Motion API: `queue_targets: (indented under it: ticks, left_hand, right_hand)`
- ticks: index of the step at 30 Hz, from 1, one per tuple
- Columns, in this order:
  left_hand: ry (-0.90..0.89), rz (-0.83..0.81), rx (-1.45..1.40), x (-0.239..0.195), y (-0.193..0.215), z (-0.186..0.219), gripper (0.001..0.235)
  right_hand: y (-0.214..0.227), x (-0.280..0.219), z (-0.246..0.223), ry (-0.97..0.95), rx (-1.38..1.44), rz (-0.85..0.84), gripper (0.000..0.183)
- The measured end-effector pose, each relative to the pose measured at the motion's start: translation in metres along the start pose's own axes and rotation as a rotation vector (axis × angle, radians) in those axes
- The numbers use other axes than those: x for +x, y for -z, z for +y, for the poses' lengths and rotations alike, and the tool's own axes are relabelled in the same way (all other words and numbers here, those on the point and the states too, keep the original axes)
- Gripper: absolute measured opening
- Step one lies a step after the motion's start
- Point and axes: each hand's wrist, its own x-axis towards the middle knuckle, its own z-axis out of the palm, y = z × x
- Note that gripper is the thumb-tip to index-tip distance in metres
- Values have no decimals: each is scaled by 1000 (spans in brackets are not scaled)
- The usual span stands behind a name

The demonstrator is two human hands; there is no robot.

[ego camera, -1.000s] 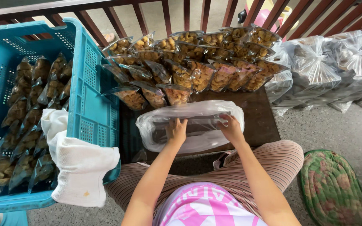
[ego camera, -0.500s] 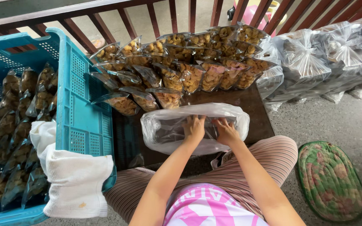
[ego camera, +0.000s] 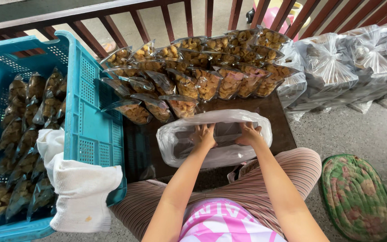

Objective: The person sits on the floor and wipes individual vacuum-sealed snack bags with a white cloth. They then place the cleaned bags into a larger white plastic bag. The person handles the snack bags one at a time, wiping them thoroughly before transferring them to the larger bag.

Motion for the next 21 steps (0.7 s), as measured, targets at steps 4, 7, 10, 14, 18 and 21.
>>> queue_targets:
  ticks: [4,7,10,14,18,21]
  left_hand:
    - [-66,88,36,0,3,1,111]
    - [-176,212,-30,6,-4,0,98]
    - [-275,394,-278,3,-16,-4,61]
    - [-362,728,-547,-34,-11,-37,27]
    - [-148,1185,-390,-77,13,-90,22]
    - [-101,875,-832,-75,28,-135,10]
  right_hand:
    - [3,-11,-7,-37,-39,71,110]
    - [-12,-25,-34,87,-126,308,85]
    - [-36,-32,-53,434,26,491,58]
    - [-51,-18,-70,916,194,602,42]
    - [-62,-5,-88,1036,142,606,38]
    - [-71,-5,-106,1052,61,513,53]
